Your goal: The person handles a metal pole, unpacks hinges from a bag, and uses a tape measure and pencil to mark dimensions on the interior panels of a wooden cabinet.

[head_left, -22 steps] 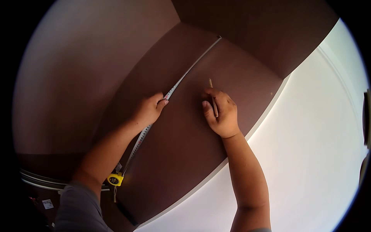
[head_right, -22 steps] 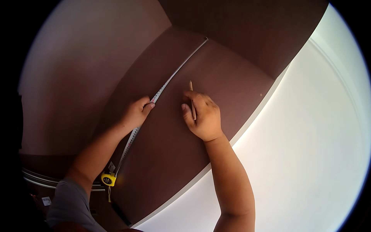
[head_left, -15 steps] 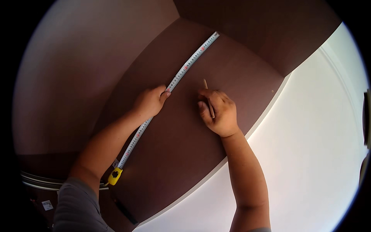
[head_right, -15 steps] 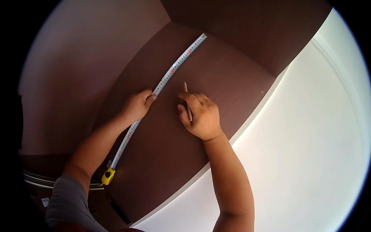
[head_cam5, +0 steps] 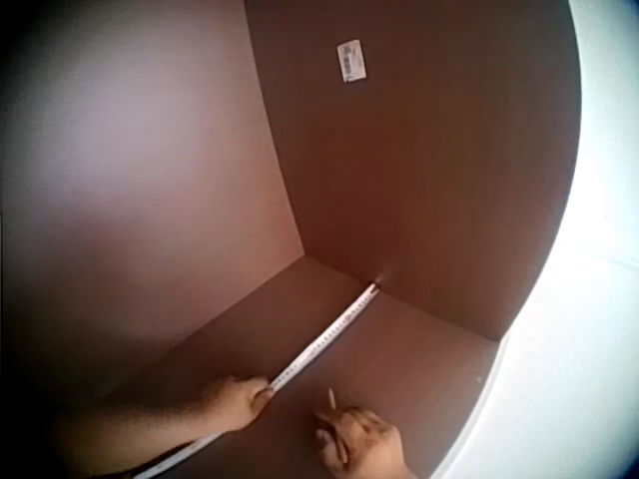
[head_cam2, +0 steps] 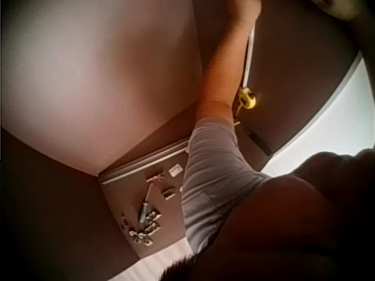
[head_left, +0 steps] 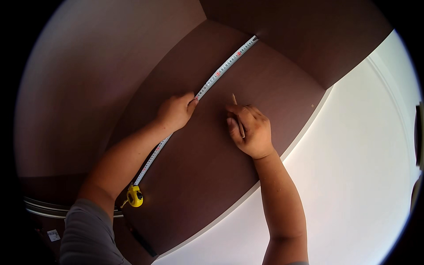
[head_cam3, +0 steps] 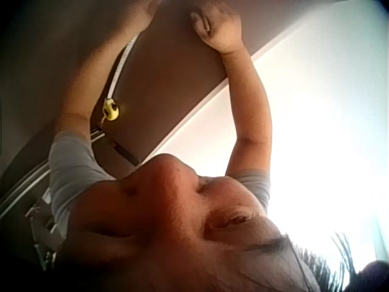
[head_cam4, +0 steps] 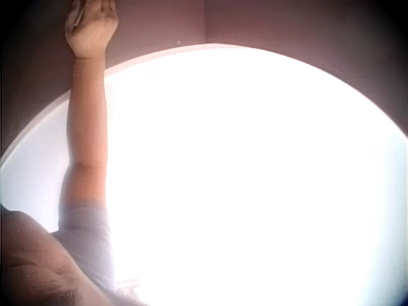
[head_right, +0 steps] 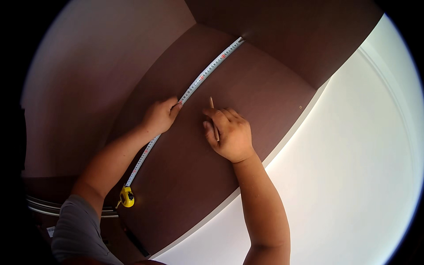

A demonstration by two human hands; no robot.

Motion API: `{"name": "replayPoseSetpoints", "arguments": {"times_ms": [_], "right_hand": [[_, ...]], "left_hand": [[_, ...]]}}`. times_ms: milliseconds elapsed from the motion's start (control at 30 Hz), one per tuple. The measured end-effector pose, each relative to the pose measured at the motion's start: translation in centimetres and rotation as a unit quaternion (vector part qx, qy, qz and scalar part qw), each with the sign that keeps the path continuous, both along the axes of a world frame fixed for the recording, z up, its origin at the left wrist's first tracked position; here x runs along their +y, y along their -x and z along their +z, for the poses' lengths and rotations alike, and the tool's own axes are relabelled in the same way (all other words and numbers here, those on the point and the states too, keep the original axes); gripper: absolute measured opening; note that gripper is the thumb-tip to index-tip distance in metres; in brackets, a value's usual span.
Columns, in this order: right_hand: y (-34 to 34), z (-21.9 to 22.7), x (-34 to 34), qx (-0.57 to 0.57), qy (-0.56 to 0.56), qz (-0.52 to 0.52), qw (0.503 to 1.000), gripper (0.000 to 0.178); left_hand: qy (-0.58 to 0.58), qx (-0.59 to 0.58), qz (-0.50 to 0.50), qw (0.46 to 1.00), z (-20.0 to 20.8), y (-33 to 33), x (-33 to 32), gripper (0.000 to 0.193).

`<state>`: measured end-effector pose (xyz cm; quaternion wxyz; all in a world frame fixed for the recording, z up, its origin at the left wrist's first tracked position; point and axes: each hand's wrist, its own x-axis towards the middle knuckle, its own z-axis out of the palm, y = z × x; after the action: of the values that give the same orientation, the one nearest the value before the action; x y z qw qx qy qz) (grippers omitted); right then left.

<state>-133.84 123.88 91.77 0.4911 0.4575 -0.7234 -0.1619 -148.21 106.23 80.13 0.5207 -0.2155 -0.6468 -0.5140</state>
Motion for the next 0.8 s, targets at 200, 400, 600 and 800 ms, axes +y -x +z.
{"name": "replayPoseSetpoints", "arguments": {"times_ms": [200,400,600,800], "right_hand": [[0.1,0.0,-0.1,0.004,-0.006,0.008,1.000,0.024],[0.3,-0.2,0.1,0.017,-0.007,0.010,1.000,0.025],[-0.4,-0.3,-0.4,-0.004,-0.007,-0.003,1.000,0.021],[0.0,0.7,0.0,-0.019,0.024,0.056,0.998,0.017]], "left_hand": [[-0.021,0.014,0.004,1.000,-0.3,0.8,0.3,0.025],[-0.033,0.010,-0.015,0.999,-0.4,0.9,0.6,0.027],[-0.027,0.010,-0.030,0.999,-0.3,0.7,0.3,0.026],[-0.017,0.011,-0.026,0.999,-0.2,0.5,0.0,0.024]]}}
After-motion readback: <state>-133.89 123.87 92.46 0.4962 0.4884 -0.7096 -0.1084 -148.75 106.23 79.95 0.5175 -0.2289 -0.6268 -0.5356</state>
